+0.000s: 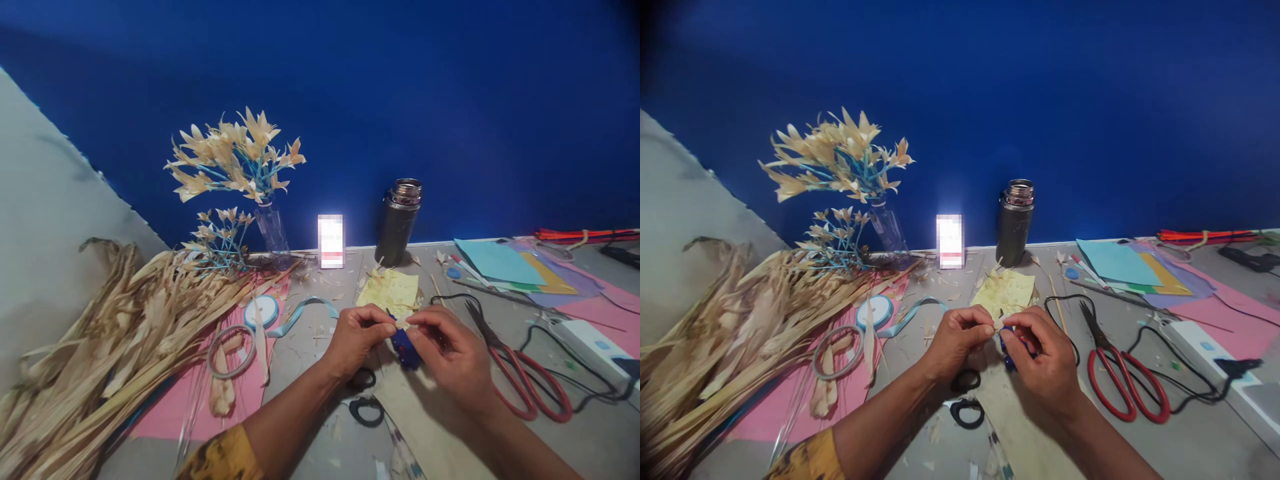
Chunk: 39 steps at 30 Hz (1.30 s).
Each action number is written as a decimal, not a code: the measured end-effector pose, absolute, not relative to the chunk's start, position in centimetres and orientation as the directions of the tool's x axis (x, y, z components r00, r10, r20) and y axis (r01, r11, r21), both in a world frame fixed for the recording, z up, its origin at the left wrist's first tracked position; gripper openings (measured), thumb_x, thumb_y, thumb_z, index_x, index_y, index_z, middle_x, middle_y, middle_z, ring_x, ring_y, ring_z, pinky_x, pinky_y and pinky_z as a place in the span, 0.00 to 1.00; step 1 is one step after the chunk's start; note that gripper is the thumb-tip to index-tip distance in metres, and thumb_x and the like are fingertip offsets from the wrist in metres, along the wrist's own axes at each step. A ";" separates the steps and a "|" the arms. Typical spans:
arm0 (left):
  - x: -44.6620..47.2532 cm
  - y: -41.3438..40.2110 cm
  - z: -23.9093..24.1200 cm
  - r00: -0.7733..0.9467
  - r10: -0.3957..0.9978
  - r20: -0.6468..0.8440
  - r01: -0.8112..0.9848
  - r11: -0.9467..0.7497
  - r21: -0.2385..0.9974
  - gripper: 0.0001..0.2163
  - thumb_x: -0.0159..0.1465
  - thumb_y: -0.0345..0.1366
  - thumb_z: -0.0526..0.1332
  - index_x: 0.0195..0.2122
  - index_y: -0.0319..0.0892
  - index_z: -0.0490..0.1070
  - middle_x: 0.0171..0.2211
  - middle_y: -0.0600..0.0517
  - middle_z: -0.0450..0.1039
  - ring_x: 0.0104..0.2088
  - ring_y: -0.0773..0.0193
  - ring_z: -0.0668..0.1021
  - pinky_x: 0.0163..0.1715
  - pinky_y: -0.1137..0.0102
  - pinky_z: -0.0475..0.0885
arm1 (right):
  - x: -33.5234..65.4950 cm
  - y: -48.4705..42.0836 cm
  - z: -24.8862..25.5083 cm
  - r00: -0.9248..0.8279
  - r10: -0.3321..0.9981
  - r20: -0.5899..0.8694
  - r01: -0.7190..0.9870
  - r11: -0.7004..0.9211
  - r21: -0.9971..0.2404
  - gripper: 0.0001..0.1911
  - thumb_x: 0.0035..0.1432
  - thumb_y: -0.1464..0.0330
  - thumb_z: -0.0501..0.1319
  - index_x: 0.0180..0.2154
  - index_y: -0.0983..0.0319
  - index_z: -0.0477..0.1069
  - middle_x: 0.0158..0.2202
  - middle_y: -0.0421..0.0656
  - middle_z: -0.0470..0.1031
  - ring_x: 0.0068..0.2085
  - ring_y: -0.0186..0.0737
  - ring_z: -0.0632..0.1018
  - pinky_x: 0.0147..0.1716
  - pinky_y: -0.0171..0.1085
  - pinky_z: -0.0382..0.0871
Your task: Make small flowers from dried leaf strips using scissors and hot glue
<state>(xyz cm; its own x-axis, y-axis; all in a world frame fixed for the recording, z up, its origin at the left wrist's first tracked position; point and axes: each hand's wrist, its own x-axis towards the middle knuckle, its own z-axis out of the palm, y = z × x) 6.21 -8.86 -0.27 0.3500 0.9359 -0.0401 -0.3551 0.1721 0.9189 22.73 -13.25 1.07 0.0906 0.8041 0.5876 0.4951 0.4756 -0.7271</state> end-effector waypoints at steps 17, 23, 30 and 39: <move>5.7 -8.6 -0.3 0.329 0.941 0.075 -0.284 0.022 0.959 0.09 0.54 0.41 0.75 0.29 0.40 0.84 0.28 0.51 0.76 0.26 0.68 0.72 0.29 0.72 0.65 | 22.7 -13.4 0.8 0.163 0.898 0.408 0.389 0.321 -0.863 0.08 0.62 0.64 0.65 0.31 0.58 0.76 0.30 0.40 0.74 0.27 0.36 0.72 0.25 0.34 0.65; 5.5 -8.9 0.3 0.357 0.927 0.116 -0.199 -0.046 0.979 0.06 0.56 0.37 0.72 0.28 0.40 0.82 0.28 0.51 0.74 0.30 0.65 0.73 0.33 0.70 0.67 | 22.8 -13.3 0.7 0.121 0.899 0.420 0.434 0.333 -0.837 0.07 0.62 0.65 0.65 0.31 0.59 0.76 0.27 0.37 0.70 0.24 0.34 0.69 0.24 0.34 0.64; 5.7 -9.1 0.0 0.356 0.925 0.131 -0.182 -0.068 0.981 0.06 0.56 0.36 0.71 0.29 0.39 0.80 0.29 0.51 0.74 0.31 0.66 0.72 0.33 0.71 0.65 | 22.6 -13.3 0.8 0.141 0.905 0.401 0.408 0.316 -0.857 0.08 0.62 0.64 0.64 0.30 0.59 0.76 0.28 0.38 0.72 0.25 0.34 0.71 0.24 0.33 0.65; 3.8 -10.6 0.9 0.234 0.966 0.110 -0.093 -0.090 0.992 0.05 0.58 0.35 0.67 0.28 0.41 0.74 0.27 0.54 0.68 0.24 0.70 0.67 0.24 0.73 0.61 | 23.3 -13.1 1.2 0.106 0.917 0.383 0.400 0.314 -0.861 0.07 0.61 0.62 0.66 0.34 0.58 0.80 0.33 0.42 0.79 0.31 0.39 0.78 0.29 0.34 0.71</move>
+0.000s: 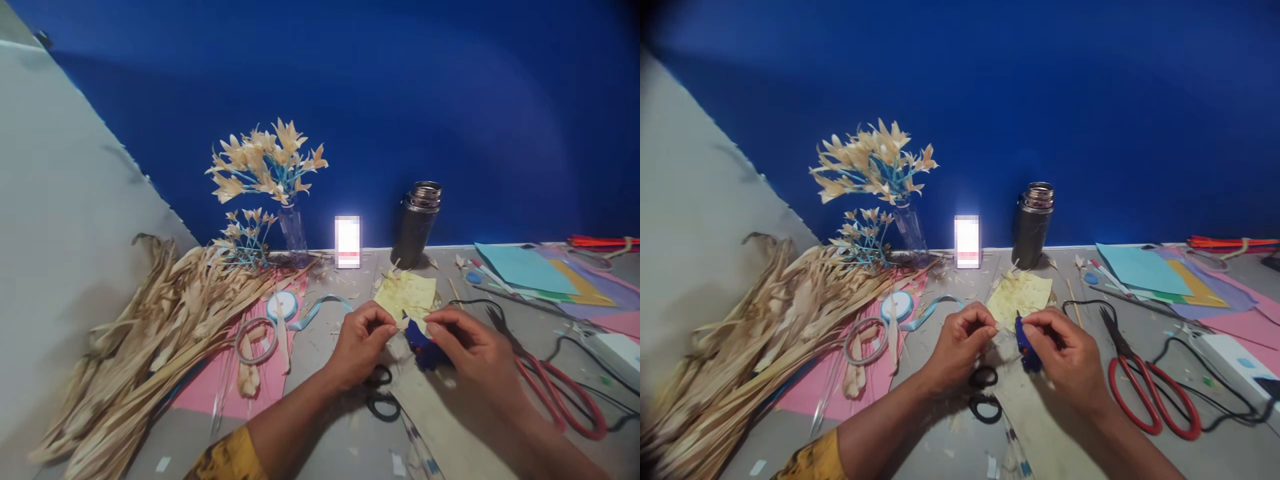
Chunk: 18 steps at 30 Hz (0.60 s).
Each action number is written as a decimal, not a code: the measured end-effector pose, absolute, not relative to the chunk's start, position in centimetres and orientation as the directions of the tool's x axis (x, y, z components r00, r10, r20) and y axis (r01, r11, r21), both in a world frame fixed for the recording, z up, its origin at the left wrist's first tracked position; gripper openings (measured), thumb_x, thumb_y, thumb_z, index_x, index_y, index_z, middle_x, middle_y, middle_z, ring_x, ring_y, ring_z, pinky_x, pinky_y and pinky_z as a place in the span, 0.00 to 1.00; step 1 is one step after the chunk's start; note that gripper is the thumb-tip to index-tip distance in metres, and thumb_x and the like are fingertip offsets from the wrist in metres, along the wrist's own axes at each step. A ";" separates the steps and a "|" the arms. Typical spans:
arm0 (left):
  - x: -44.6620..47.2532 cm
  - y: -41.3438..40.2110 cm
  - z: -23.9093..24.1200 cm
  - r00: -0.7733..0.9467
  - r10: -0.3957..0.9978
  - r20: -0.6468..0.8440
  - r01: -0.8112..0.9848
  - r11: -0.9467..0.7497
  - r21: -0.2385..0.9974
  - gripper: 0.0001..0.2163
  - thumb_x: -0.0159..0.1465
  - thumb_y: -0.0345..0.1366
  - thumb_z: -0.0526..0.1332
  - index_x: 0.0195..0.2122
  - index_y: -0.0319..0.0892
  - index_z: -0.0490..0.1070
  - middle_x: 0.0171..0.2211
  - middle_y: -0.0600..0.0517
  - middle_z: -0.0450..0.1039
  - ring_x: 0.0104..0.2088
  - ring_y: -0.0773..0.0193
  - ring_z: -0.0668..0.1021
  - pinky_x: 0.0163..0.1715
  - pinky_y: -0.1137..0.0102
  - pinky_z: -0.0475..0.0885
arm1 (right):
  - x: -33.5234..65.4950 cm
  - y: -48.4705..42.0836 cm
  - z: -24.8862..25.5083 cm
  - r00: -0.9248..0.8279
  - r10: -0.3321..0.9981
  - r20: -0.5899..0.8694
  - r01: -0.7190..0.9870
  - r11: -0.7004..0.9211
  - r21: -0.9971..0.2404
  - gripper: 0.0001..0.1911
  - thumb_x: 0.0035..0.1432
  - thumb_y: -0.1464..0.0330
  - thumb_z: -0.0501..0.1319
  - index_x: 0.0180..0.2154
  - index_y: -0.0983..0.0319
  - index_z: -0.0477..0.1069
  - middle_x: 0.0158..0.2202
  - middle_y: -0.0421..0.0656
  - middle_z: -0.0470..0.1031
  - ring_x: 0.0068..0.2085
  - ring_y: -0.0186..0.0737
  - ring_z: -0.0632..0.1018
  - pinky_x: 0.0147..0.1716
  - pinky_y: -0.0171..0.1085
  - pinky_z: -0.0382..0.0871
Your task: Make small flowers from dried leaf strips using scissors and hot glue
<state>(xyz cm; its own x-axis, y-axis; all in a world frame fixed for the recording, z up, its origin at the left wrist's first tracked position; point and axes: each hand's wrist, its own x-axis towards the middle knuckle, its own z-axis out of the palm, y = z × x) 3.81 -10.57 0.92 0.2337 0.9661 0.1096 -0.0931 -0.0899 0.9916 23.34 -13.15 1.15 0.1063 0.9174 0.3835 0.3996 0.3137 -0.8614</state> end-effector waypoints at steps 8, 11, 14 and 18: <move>-0.8 -12.9 1.7 0.156 0.985 0.077 -0.129 -0.057 0.990 0.06 0.58 0.35 0.67 0.26 0.40 0.73 0.28 0.55 0.68 0.19 0.72 0.68 0.20 0.73 0.61 | 19.9 -12.4 4.4 -0.195 0.974 0.111 0.351 0.175 -0.920 0.16 0.59 0.53 0.66 0.34 0.59 0.82 0.30 0.43 0.80 0.30 0.42 0.78 0.29 0.35 0.72; -1.7 -13.6 1.6 0.124 0.985 0.124 -0.083 -0.114 0.990 0.05 0.58 0.33 0.66 0.26 0.40 0.75 0.28 0.54 0.69 0.24 0.69 0.69 0.23 0.73 0.63 | 17.8 -12.3 5.1 -0.309 0.950 0.041 0.263 0.127 -0.956 0.17 0.58 0.52 0.66 0.33 0.60 0.81 0.30 0.44 0.79 0.32 0.41 0.77 0.31 0.35 0.71; -2.4 -14.0 1.5 0.131 0.972 0.193 -0.011 -0.193 0.981 0.04 0.59 0.31 0.65 0.27 0.40 0.76 0.28 0.52 0.71 0.30 0.66 0.72 0.31 0.71 0.66 | 16.6 -12.4 4.9 -0.361 0.932 -0.017 0.212 0.064 -0.975 0.18 0.57 0.52 0.67 0.28 0.61 0.78 0.25 0.41 0.74 0.29 0.38 0.72 0.28 0.34 0.66; -3.1 -14.1 1.1 0.185 0.954 0.238 -0.025 -0.238 0.971 0.05 0.61 0.31 0.65 0.28 0.41 0.77 0.30 0.52 0.71 0.32 0.65 0.73 0.36 0.70 0.67 | 15.6 -12.7 3.3 -0.354 0.922 -0.156 0.085 -0.135 -0.987 0.21 0.53 0.51 0.70 0.25 0.62 0.73 0.20 0.35 0.64 0.24 0.32 0.63 0.23 0.33 0.56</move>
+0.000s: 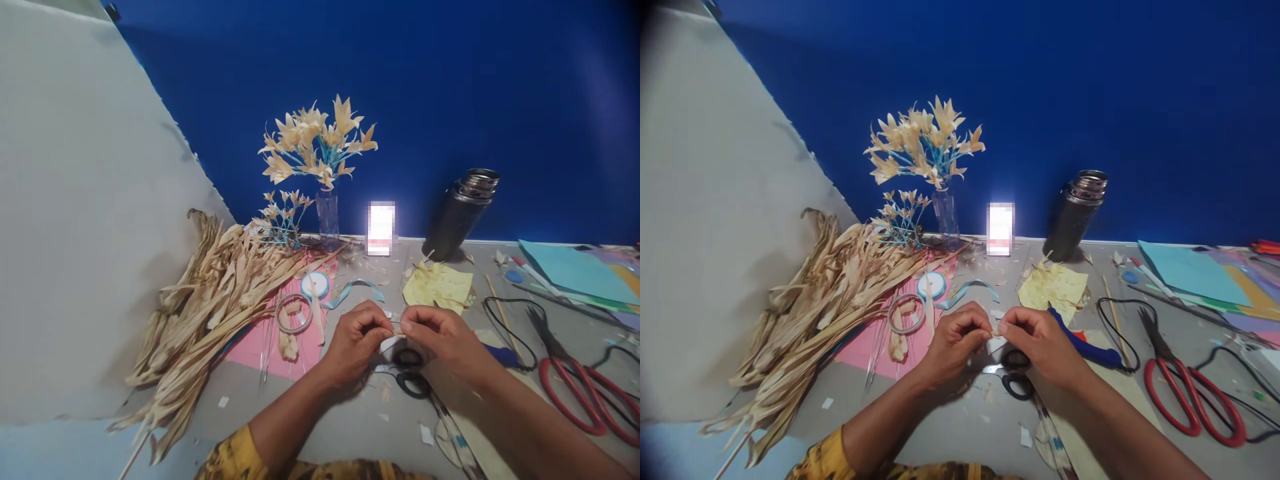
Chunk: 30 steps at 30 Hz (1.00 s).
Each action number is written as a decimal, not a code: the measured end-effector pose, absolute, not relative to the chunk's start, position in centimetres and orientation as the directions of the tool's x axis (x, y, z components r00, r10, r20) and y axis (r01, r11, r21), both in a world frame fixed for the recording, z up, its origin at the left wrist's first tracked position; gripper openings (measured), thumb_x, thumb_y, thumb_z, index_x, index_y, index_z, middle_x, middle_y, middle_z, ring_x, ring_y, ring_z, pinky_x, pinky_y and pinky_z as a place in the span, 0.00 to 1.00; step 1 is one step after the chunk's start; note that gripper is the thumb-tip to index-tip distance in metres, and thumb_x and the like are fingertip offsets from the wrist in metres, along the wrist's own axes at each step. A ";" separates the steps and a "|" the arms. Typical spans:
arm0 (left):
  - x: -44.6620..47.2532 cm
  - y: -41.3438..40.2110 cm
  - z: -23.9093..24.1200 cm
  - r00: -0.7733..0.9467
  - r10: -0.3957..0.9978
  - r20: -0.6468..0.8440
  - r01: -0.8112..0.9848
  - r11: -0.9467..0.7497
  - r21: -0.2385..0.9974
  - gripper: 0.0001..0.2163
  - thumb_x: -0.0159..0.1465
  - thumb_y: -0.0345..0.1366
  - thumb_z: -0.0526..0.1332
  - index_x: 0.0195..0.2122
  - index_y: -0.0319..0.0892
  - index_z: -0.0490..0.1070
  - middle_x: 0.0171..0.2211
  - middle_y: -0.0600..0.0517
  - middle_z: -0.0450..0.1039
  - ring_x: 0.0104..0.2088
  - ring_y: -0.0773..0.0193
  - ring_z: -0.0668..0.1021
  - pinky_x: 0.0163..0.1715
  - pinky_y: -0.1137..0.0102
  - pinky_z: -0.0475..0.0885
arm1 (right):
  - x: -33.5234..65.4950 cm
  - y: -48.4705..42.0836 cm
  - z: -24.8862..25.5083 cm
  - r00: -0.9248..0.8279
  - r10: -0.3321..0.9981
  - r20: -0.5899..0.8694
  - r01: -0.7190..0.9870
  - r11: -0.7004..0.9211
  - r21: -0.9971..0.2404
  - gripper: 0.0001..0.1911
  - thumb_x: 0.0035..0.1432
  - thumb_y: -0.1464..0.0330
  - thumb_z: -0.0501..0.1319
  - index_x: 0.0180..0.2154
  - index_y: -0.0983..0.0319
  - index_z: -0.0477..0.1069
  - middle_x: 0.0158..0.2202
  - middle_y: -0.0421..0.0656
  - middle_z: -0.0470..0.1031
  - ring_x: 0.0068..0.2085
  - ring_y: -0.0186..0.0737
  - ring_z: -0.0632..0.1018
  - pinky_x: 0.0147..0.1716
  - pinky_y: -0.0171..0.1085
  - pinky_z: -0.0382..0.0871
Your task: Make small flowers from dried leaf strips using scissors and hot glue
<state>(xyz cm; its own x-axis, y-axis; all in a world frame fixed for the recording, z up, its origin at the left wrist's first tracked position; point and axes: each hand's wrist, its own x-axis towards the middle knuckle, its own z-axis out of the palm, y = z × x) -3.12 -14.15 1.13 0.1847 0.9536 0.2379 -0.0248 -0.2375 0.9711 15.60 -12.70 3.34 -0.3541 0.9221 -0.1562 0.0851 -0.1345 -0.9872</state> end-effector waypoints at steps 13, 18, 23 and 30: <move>-6.1 -14.7 1.7 -0.020 0.997 -0.079 -0.297 0.070 0.952 0.11 0.53 0.40 0.74 0.26 0.39 0.75 0.29 0.55 0.69 0.18 0.77 0.66 0.18 0.76 0.57 | 17.7 -13.6 1.7 -0.135 0.968 -0.213 0.046 -0.209 -0.977 0.20 0.55 0.50 0.70 0.32 0.62 0.78 0.23 0.38 0.69 0.25 0.34 0.67 0.25 0.34 0.61; -8.8 -15.0 1.5 -0.129 0.955 -0.265 -0.424 0.189 0.886 0.20 0.50 0.48 0.78 0.27 0.40 0.72 0.17 0.61 0.61 0.16 0.77 0.60 0.18 0.79 0.52 | 18.6 -14.8 0.8 -0.056 0.994 -0.099 0.321 -0.076 -0.944 0.17 0.58 0.53 0.64 0.36 0.59 0.82 0.25 0.40 0.75 0.26 0.40 0.74 0.26 0.35 0.70; -9.2 -14.9 1.9 -0.095 0.948 -0.302 -0.523 0.211 0.826 0.20 0.49 0.45 0.79 0.28 0.40 0.70 0.18 0.62 0.62 0.17 0.78 0.60 0.18 0.79 0.52 | 18.2 -15.8 0.8 -0.210 0.978 0.006 0.494 0.111 -0.863 0.15 0.64 0.57 0.60 0.37 0.56 0.83 0.34 0.43 0.84 0.34 0.45 0.82 0.34 0.37 0.76; -9.4 -15.4 0.7 -0.029 0.936 -0.350 -0.561 0.275 0.781 0.19 0.51 0.42 0.79 0.30 0.41 0.70 0.20 0.61 0.64 0.17 0.77 0.60 0.18 0.79 0.53 | 20.2 -15.3 1.0 -0.069 0.995 0.068 0.647 0.096 -0.756 0.14 0.64 0.57 0.59 0.32 0.55 0.79 0.22 0.39 0.78 0.23 0.42 0.78 0.25 0.36 0.70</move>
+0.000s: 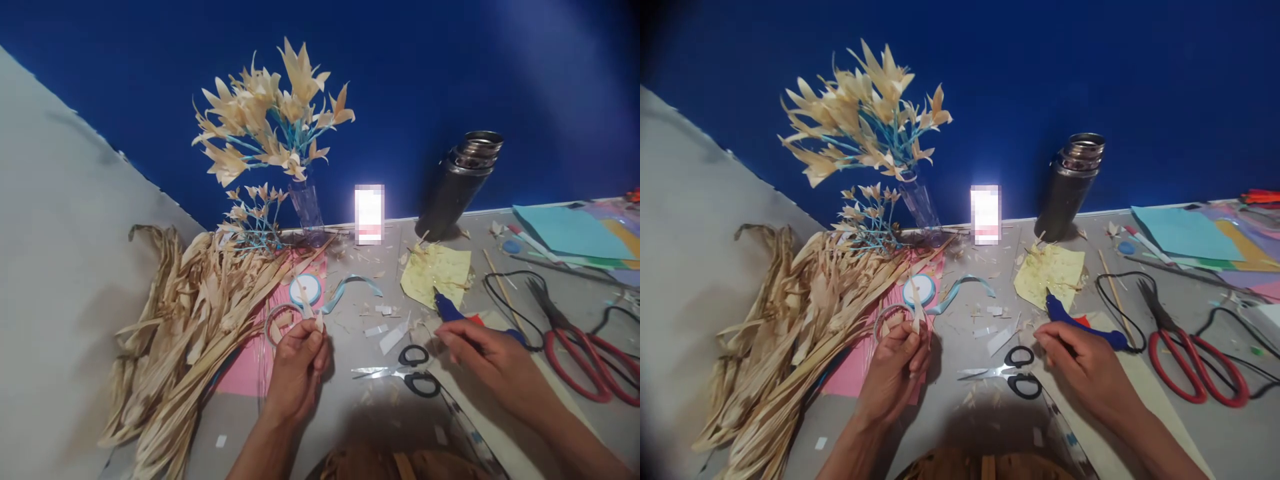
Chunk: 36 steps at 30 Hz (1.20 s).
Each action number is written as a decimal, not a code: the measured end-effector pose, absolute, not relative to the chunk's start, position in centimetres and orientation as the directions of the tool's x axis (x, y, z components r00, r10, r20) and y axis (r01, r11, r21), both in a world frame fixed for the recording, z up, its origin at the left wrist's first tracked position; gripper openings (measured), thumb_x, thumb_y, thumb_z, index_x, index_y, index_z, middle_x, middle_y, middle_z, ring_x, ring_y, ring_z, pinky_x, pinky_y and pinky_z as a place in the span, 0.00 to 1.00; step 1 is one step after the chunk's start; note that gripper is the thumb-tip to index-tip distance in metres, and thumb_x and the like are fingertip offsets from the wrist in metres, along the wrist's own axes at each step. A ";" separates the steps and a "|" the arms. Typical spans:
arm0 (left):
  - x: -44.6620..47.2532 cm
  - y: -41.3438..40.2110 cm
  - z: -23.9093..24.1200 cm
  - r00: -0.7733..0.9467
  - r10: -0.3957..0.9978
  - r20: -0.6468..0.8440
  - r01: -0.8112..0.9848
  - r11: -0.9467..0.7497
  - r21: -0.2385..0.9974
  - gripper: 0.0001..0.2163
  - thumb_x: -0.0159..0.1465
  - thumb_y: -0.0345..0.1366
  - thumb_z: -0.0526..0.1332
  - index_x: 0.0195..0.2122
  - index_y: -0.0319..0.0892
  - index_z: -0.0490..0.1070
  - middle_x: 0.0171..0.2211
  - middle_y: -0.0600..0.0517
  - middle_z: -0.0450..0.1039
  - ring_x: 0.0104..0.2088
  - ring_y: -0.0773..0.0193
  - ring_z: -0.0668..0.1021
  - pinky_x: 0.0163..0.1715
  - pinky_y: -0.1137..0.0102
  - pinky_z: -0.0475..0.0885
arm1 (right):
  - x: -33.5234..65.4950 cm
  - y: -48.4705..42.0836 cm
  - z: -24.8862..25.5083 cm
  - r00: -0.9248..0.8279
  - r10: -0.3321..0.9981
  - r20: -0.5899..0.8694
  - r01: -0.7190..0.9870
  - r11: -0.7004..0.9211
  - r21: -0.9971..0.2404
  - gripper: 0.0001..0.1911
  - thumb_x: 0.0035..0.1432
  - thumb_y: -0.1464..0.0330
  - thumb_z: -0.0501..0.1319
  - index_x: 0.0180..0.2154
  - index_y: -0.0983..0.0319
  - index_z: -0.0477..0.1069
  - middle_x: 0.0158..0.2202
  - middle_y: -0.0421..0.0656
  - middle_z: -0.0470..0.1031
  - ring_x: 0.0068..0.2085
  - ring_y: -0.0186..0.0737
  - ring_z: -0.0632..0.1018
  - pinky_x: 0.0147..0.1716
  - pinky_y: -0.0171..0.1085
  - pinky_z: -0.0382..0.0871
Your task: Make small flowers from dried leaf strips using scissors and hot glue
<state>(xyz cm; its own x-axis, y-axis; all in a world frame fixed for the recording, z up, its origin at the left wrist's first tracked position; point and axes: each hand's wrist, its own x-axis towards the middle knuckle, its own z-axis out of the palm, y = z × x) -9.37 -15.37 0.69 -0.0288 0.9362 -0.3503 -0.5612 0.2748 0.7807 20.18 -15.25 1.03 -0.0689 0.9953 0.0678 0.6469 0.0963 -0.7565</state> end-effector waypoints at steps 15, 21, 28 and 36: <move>-11.3 -19.9 -0.3 -0.053 0.902 -0.428 -0.469 0.356 0.808 0.19 0.55 0.47 0.76 0.31 0.39 0.71 0.21 0.56 0.71 0.17 0.75 0.62 0.20 0.75 0.54 | 17.9 -14.0 -1.9 -0.380 0.915 0.135 0.714 0.383 -0.586 0.13 0.68 0.58 0.57 0.38 0.54 0.79 0.36 0.42 0.85 0.35 0.49 0.84 0.34 0.43 0.73; -8.9 -18.1 -0.2 -0.181 0.897 -0.403 -0.309 0.337 0.889 0.16 0.52 0.44 0.74 0.29 0.39 0.73 0.22 0.54 0.74 0.17 0.74 0.65 0.19 0.75 0.57 | 15.9 -14.1 -1.2 -0.377 0.920 0.109 0.649 0.346 -0.677 0.12 0.68 0.59 0.58 0.38 0.54 0.79 0.37 0.43 0.85 0.37 0.49 0.84 0.37 0.44 0.74; -6.7 -16.7 1.3 -0.138 0.969 -0.205 -0.107 0.192 0.976 0.06 0.56 0.38 0.69 0.30 0.40 0.77 0.23 0.56 0.72 0.21 0.70 0.69 0.24 0.73 0.64 | 14.2 -14.6 0.4 -0.337 0.941 0.041 0.478 0.208 -0.853 0.11 0.64 0.61 0.60 0.35 0.56 0.80 0.33 0.41 0.84 0.33 0.43 0.82 0.35 0.38 0.74; -5.5 -16.9 0.7 -0.087 0.992 0.091 0.156 -0.077 0.985 0.04 0.60 0.30 0.65 0.31 0.43 0.80 0.31 0.50 0.78 0.35 0.61 0.78 0.38 0.68 0.72 | 13.8 -15.2 0.4 -0.180 0.967 0.181 0.387 0.238 -0.891 0.07 0.59 0.62 0.65 0.33 0.58 0.79 0.26 0.40 0.78 0.23 0.38 0.73 0.24 0.36 0.68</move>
